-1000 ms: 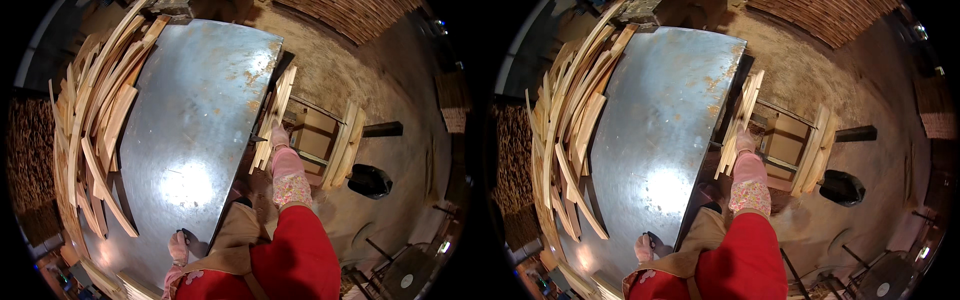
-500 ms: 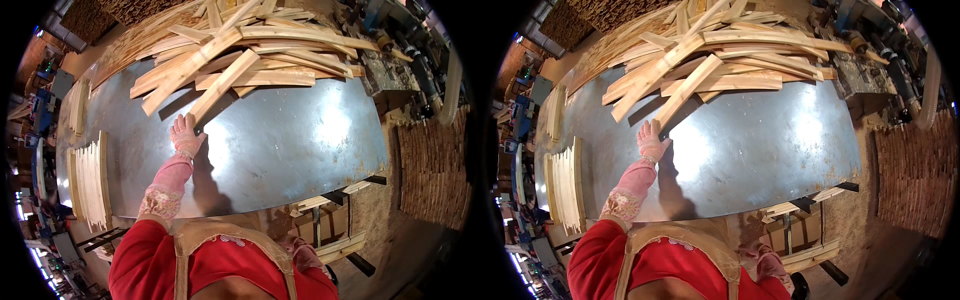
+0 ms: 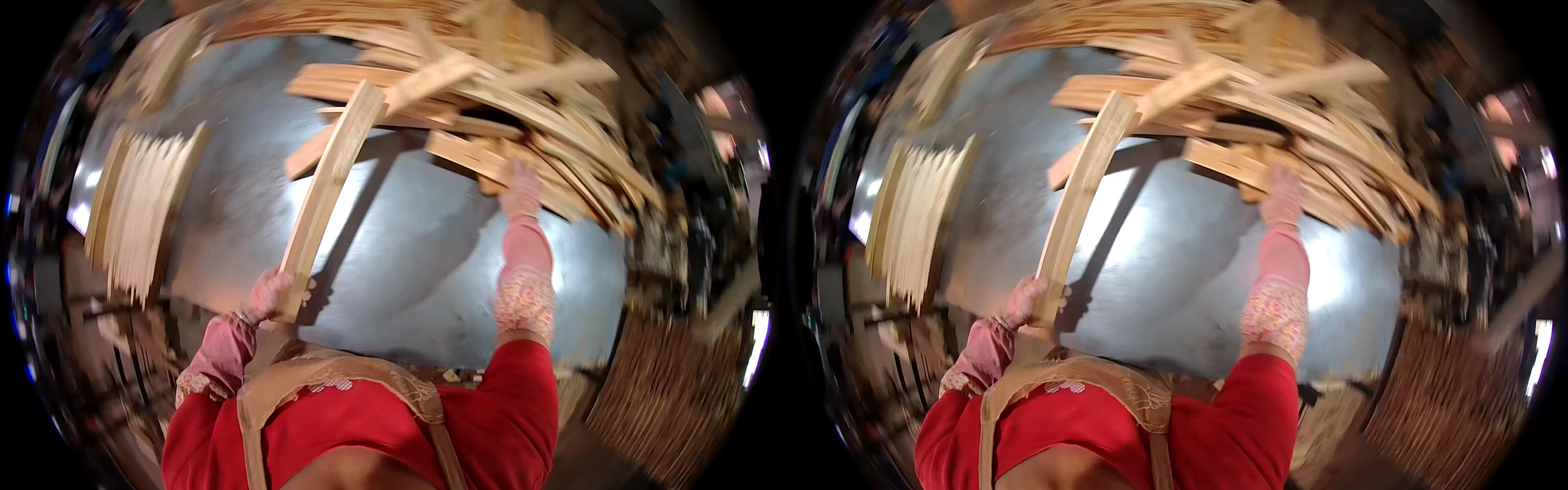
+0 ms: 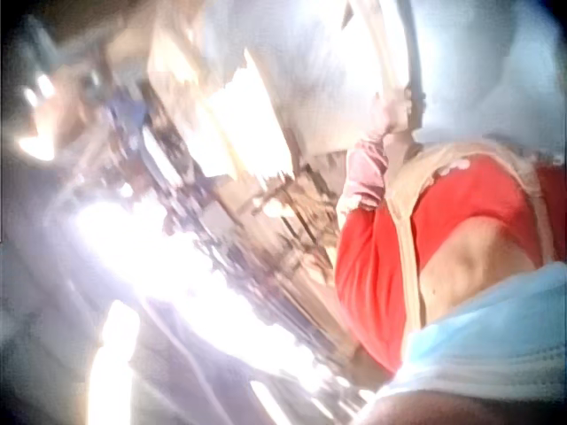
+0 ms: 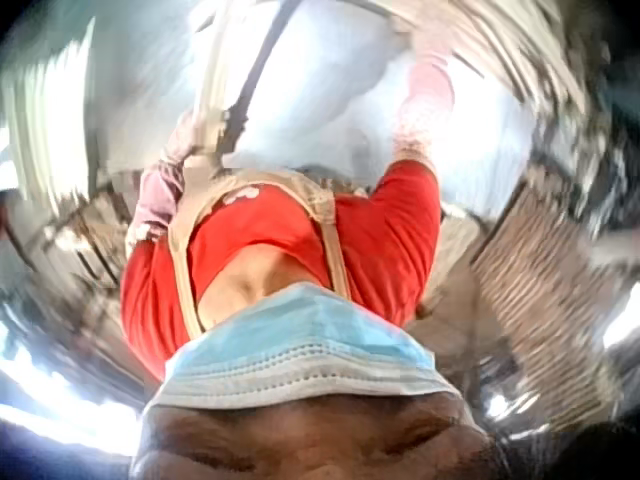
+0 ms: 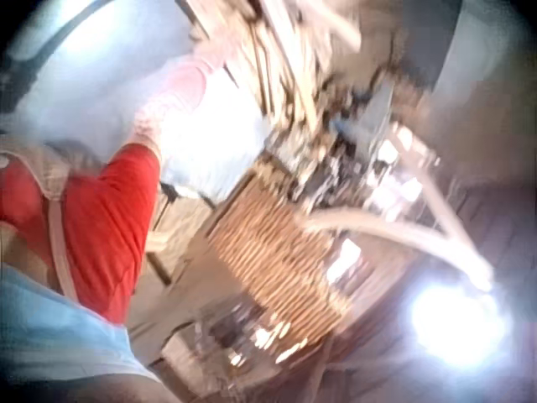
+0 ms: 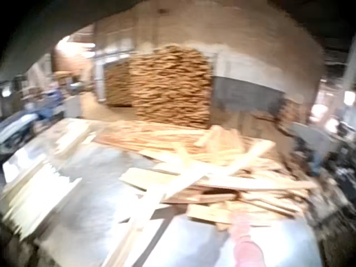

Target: The person picks up thin wooden planks from a pile on a metal table and stacks them neatly. They repeatedly gather planks, align them, and place them into a growing stack, occasionally adjusting the pile to maintain order.

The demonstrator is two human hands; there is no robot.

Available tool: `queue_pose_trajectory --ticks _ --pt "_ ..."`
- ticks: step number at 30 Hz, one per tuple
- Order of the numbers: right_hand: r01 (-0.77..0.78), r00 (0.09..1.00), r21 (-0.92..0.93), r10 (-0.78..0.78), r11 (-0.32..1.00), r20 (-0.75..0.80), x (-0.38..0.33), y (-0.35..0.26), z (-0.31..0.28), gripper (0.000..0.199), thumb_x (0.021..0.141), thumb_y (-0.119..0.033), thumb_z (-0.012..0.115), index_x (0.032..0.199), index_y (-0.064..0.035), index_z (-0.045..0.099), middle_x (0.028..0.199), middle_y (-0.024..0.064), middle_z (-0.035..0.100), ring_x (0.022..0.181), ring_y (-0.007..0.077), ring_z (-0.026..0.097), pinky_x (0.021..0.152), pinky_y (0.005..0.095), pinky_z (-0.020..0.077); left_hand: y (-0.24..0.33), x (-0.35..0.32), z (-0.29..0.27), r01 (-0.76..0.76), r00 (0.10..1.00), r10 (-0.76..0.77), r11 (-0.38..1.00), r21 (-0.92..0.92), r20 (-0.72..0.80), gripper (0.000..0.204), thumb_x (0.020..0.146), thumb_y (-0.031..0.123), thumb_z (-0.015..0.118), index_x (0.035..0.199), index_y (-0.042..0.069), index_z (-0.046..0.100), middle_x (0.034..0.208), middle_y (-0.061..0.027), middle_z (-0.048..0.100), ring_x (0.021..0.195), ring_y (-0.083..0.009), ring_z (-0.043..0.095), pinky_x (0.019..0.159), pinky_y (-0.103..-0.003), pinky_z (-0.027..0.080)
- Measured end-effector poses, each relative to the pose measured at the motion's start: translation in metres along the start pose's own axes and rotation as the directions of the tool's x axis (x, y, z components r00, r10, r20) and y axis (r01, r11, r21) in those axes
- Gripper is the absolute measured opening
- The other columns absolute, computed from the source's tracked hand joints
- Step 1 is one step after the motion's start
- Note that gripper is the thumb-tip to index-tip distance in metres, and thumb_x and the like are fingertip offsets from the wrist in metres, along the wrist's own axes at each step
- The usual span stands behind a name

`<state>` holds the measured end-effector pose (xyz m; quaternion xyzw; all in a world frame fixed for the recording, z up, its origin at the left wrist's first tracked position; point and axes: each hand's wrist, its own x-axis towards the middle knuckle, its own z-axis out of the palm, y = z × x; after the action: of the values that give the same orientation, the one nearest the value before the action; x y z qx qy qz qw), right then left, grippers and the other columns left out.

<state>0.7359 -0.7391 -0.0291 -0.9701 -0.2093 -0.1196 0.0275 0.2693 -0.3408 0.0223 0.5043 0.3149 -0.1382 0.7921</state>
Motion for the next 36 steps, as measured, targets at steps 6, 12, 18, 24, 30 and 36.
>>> queue_pose_trajectory --ticks 6,12,18,24,30,36 --pt "0.406 0.838 -0.005 -0.37 0.914 0.401 -0.005 -0.074 -0.029 0.061 0.083 -0.033 0.076 0.138 -0.0113 0.059 0.118 0.0195 0.068 0.109 0.039 0.067 0.094 0.0507 0.0549 0.003 -0.049 -0.073 -0.187 0.976 0.119 0.882 -0.433 -0.181 0.078 0.097 0.068 0.066 0.138 0.002 0.055 0.106 -0.0183 0.073 0.08 -0.0268 0.073 0.069 -0.043 0.064" --pt "0.152 0.693 0.569 -0.498 0.808 0.521 -0.032 -0.339 -0.093 0.085 0.085 -0.049 0.077 0.154 -0.0051 0.052 0.138 0.0217 0.064 0.128 0.036 0.062 0.11 0.0445 0.0491 -0.004 -0.027 -0.152 -0.102 0.898 0.103 0.994 0.026 -0.428 0.074 0.094 0.057 0.072 0.141 0.002 0.056 0.102 -0.0168 0.074 0.084 -0.0269 0.073 0.079 -0.038 0.062" --pt "-0.568 0.523 0.619 -0.343 0.542 0.78 -0.053 -0.613 -0.016 0.067 0.105 -0.061 0.052 0.126 -0.0009 0.073 0.114 0.019 0.076 0.103 0.0298 0.069 0.094 0.0403 0.052 0.068 -0.038 -0.13 0.405 0.77 0.305 0.445 0.799 -0.56 0.075 0.08 0.047 0.083 0.138 0.002 0.064 0.162 -0.0212 0.045 0.144 -0.0384 0.051 0.116 -0.045 0.046" --pt "0.203 0.895 0.484 -0.361 0.851 0.261 -0.019 -0.629 -0.051 0.051 0.09 -0.04 0.072 0.128 -0.0053 0.073 0.113 0.0185 0.075 0.108 0.0379 0.07 0.096 0.0505 0.0548 0.009 -0.07 -0.265 0.458 0.504 0.68 0.313 0.832 -0.533 0.051 0.078 0.028 0.083 0.124 0.007 0.072 0.16 -0.0174 0.047 0.147 -0.04 0.044 0.126 -0.051 0.032" --pt "-0.697 0.712 0.556 0.523 0.453 0.468 0.049 -0.603 0.009 0.098 0.088 -0.037 0.082 0.164 0.0014 0.034 0.142 0.0268 0.063 0.125 0.0361 0.065 0.114 0.0458 0.045 -0.008 -0.111 -0.369 0.572 0.419 0.698 0.294 0.766 -0.581 0.085 0.08 0.027 0.084 0.156 0.011 0.05 0.161 -0.0186 0.046 0.151 -0.041 0.039 0.126 -0.056 0.03" --pt "-0.616 0.786 0.781 0.002 0.104 0.619 -0.049 -0.686 -0.014 0.039 0.103 -0.031 0.066 0.127 0.0005 0.065 0.119 0.0205 0.073 0.108 0.0335 0.071 0.097 0.0457 0.0547 0.019 -0.111 -0.358 0.563 0.483 0.573 0.377 0.736 -0.663 0.099 0.082 0.047 0.084 0.163 0.008 0.042 0.165 -0.0235 0.039 0.154 -0.0441 0.034 0.13 -0.058 0.022"
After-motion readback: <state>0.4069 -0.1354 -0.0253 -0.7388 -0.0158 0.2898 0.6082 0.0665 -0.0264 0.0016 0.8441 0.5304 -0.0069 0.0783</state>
